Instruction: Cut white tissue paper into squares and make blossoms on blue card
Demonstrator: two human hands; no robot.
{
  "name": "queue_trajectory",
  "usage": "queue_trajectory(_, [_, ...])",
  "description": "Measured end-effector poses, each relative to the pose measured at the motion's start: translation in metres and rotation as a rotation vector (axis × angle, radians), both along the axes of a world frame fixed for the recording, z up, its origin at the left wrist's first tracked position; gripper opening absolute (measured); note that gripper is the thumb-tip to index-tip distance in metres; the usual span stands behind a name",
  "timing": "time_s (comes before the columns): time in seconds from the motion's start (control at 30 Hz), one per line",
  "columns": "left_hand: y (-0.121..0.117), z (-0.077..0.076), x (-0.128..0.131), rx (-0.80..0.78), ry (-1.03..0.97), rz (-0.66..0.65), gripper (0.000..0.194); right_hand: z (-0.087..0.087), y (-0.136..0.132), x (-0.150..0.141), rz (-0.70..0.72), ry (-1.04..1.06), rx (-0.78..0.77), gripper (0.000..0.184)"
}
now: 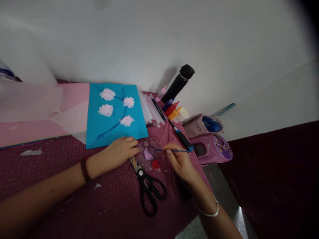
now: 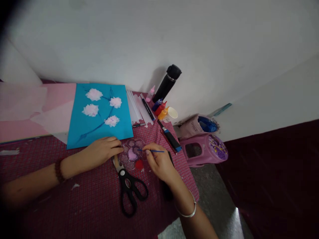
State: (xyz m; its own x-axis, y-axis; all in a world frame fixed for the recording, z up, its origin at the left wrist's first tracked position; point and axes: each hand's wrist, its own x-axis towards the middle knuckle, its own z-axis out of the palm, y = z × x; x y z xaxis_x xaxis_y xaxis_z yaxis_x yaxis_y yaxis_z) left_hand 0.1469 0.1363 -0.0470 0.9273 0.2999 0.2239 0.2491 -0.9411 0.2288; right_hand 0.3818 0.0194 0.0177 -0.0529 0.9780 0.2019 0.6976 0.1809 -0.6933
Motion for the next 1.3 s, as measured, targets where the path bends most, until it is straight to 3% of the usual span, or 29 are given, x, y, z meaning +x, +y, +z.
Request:
queue_trajectory(0.17, [0.001,-0.004,-0.001,0.043,-0.018,-0.024,0.019,0.006,-0.001,0.000,0.019,-0.011,0.006,0.018])
queue_trajectory(0.53, [0.000,-0.004,0.000,0.035,-0.037,-0.016,0.018,0.001,0.004,-0.004,0.034,-0.115,0.011,0.018])
queue_trajectory(0.77, [0.005,0.002,0.000,-0.036,-0.041,-0.077,0.018,0.012,0.007,-0.013,0.168,-0.324,0.069,0.017])
queue_trajectory(0.97, [0.010,0.001,0.000,-0.121,-0.066,-0.108,0.015,0.018,0.002,-0.019,0.282,-0.380,0.042,0.017])
queue_trajectory(1.3, [0.009,0.003,0.000,-0.113,-0.087,-0.117,0.015,0.020,-0.004,-0.010,0.224,-0.379,0.037,0.017])
